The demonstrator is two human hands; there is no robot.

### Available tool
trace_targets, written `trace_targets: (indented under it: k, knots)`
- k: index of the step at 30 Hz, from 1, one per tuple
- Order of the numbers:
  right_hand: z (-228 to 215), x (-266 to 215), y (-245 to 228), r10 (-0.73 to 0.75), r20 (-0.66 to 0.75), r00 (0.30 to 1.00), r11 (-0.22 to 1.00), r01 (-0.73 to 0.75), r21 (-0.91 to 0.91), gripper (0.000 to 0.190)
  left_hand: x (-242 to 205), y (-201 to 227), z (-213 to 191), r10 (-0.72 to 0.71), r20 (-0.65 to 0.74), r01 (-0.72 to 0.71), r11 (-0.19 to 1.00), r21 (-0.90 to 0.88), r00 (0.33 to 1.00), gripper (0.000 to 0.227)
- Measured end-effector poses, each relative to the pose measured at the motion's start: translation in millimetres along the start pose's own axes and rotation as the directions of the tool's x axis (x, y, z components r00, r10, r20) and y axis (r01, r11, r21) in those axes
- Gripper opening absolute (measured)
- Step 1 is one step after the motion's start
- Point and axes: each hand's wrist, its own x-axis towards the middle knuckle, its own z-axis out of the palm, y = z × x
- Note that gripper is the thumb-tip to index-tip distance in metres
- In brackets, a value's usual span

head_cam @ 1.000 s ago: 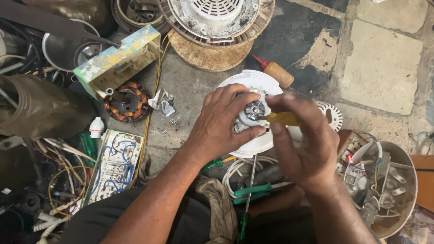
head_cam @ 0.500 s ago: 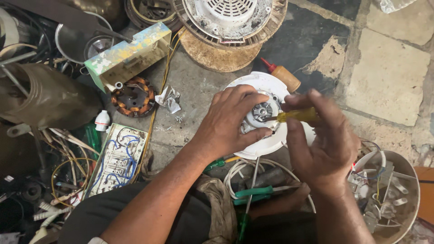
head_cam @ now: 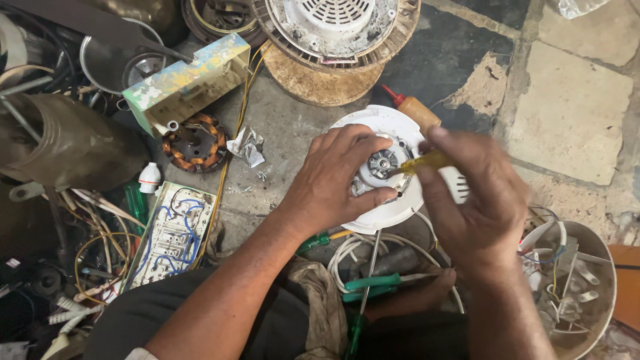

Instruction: The person uses a screwdriver to remove screws from the top of a white electrical appliance. They then open the casing to reveal the internal motor and wiring, and proceed to adjust the internal components with the screwdriver.

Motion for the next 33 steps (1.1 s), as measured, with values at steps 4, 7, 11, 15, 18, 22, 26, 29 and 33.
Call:
trace_targets:
  k: [4, 7, 11, 15, 18, 22, 26, 29, 33]
  knots:
    - [-0.2, 3.0, -8.9, 0.078, 0.0, 0.997, 0.989, -0.077, 0.123, 0.036, -0.8, -1.1, 0.6, -0.003, 0.014, 0.003, 1.0, 0.001, 1.0, 0.072]
    - [-2.3, 7.7, -15.1, 0.109, -0.007, 0.994, 0.994, -0.108, 0.025, 0.035, -0.4, -1.2, 2.1, -0.018, 0.028, 0.018, 1.0, 0.006, 0.999, 0.074]
    - [-3.6, 9.8, -19.3, 0.188, 0.005, 0.982, 0.976, -0.187, 0.114, 0.036, 0.8, -0.5, 1.2, -0.028, 0.039, 0.027, 0.999, 0.016, 0.999, 0.074]
    - [-8.4, 10.3, -9.6, 0.058, 0.024, 0.998, 0.995, -0.059, 0.076, 0.041, 1.3, 0.7, -0.3, -0.027, 0.03, 0.027, 1.0, 0.004, 0.999, 0.075]
    - [-13.2, 7.9, -5.5, 0.221, 0.096, 0.971, 0.911, -0.24, 0.336, 0.039, 2.4, 1.0, -0.1, -0.073, 0.069, 0.074, 0.997, -0.01, 0.995, 0.077]
    - [-10.8, 10.1, -5.2, 0.073, 0.03, 0.997, 0.996, -0.075, 0.052, 0.043, 2.1, 1.3, 0.5, -0.061, 0.03, 0.062, 0.998, -0.028, 0.998, 0.079]
    - [-8.4, 9.8, -11.6, 0.086, 0.013, 0.996, 0.996, -0.086, 0.025, 0.042, 2.3, 0.8, 3.2, -0.06, 0.031, 0.061, 0.998, -0.033, 0.998, 0.079]
    - [-9.5, 9.8, -14.6, 0.13, 0.048, 0.99, 0.985, -0.135, 0.107, 0.043, 2.0, 0.4, 3.1, -0.064, 0.032, 0.065, 0.997, -0.032, 0.997, 0.078]
    - [-10.0, 9.0, -12.9, 0.018, 0.025, 1.0, 0.998, -0.017, -0.057, 0.048, 3.0, 0.1, 3.1, -0.064, 0.036, 0.065, 0.998, -0.019, 0.997, 0.078]
